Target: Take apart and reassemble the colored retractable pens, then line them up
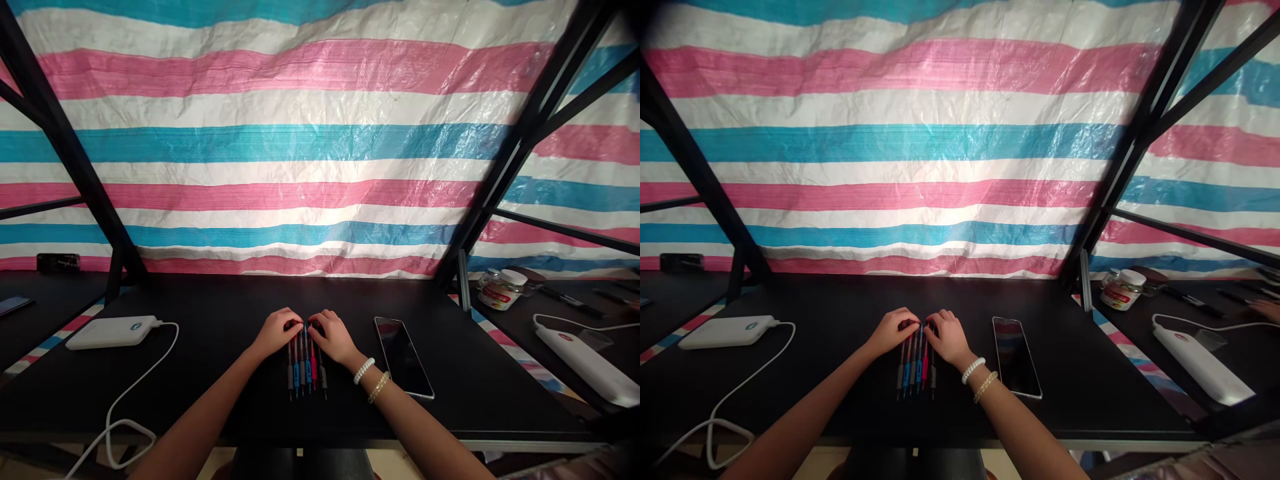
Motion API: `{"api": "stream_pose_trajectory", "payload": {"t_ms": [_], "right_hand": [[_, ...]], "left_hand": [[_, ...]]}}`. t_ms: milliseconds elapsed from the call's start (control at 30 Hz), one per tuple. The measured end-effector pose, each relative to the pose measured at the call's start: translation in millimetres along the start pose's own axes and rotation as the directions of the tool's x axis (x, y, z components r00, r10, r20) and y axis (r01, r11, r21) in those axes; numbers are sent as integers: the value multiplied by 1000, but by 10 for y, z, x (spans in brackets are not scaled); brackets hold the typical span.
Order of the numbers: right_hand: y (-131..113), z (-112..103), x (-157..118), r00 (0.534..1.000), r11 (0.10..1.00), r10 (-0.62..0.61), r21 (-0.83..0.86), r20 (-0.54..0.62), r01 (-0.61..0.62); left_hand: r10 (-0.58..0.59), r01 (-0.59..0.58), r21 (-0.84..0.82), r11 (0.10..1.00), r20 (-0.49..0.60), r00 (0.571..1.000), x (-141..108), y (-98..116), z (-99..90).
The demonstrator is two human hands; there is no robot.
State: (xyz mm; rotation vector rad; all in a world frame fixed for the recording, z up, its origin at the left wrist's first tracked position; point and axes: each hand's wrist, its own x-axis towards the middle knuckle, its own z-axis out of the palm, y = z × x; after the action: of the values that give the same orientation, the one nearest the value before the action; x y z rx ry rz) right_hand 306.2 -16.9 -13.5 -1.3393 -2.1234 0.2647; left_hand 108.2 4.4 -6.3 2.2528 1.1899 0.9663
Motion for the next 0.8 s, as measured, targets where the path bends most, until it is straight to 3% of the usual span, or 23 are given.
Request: {"api": "stream_pose_trajectory", "payload": {"t_ms": [300, 567, 800], "right_hand": [[34, -13, 20, 1000, 998, 12, 68, -21, -10], [45, -28, 26, 998, 987, 32, 162, -60, -22], [58, -60, 34, 986, 969, 36, 247, -165, 6]], "left_hand": [[7, -9, -36, 999, -52, 999, 1, -31, 15], [-54, 43, -106, 993, -102, 993, 21, -68, -13], [-108, 90, -169, 982, -99, 989, 19, -89, -26]]}}
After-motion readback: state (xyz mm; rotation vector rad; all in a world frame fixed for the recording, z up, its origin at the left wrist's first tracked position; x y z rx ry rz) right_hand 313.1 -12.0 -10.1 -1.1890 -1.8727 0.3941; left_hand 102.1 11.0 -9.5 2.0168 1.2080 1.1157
